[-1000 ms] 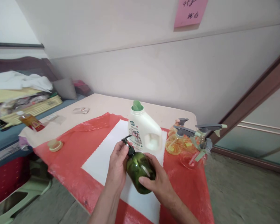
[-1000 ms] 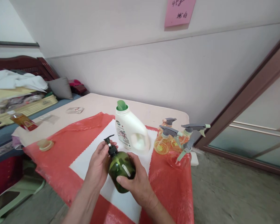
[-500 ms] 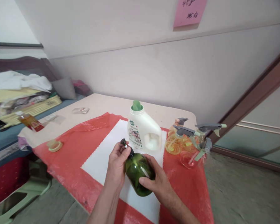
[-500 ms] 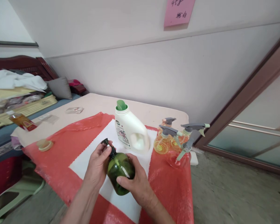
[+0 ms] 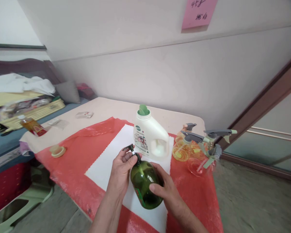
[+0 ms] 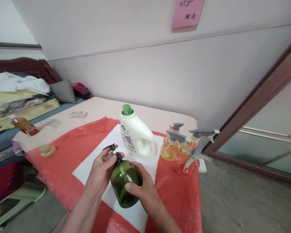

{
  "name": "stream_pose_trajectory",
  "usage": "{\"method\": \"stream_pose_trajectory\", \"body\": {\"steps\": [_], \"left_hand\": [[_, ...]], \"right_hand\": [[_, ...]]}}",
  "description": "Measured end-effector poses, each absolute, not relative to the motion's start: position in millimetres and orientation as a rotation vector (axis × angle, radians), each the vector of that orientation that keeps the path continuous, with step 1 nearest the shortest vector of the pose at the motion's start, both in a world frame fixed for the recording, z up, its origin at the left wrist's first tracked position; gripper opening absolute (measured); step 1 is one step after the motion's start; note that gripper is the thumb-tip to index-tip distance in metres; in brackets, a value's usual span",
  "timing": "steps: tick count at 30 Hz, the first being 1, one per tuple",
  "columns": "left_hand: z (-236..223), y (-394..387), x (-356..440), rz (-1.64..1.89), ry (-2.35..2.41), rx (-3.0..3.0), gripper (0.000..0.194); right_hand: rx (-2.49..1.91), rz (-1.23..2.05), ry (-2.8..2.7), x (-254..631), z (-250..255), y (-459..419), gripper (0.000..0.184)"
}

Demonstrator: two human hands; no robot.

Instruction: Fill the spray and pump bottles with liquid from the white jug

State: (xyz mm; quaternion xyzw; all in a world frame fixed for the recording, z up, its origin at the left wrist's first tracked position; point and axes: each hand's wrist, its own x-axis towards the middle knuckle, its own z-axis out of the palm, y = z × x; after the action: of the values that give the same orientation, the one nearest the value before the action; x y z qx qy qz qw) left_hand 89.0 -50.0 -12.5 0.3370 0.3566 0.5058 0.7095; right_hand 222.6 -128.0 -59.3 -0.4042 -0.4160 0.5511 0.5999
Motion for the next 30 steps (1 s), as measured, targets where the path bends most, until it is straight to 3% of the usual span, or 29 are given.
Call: {"method": "stream_pose_trajectory", "body": {"steps": [6, 12, 18, 22, 30], "left_hand": [[-12.0, -51.2, 86.6, 1.033, 0.678, 0.735, 0.071], [-15.6, -56.0, 86.6, 0.937, 0.523, 0.744, 0.062], [-16.4, -55.4, 90.3, 0.948, 0.672, 0.709, 0.038], [-16.3, -55.8, 93.4, 0.966, 0.743, 0.831, 0.025], [-14.5, -56.6, 90.7, 0.930, 0.742, 0.816, 0.023]], "right_hand": [[-0.681, 1.635, -0.550, 212.4, -64.7, -136.8, 0.052], [-0.512, 1.908, -0.255, 202.0, -82.3, -148.8, 0.068], [-0.658, 1.555, -0.577, 210.4, -71.8, -135.0, 0.051], [-0.854, 1.275, -0.931, 217.5, -65.0, -126.2, 0.061], [-0.818, 1.329, -0.962, 216.7, -60.2, -130.5, 0.060]]}}
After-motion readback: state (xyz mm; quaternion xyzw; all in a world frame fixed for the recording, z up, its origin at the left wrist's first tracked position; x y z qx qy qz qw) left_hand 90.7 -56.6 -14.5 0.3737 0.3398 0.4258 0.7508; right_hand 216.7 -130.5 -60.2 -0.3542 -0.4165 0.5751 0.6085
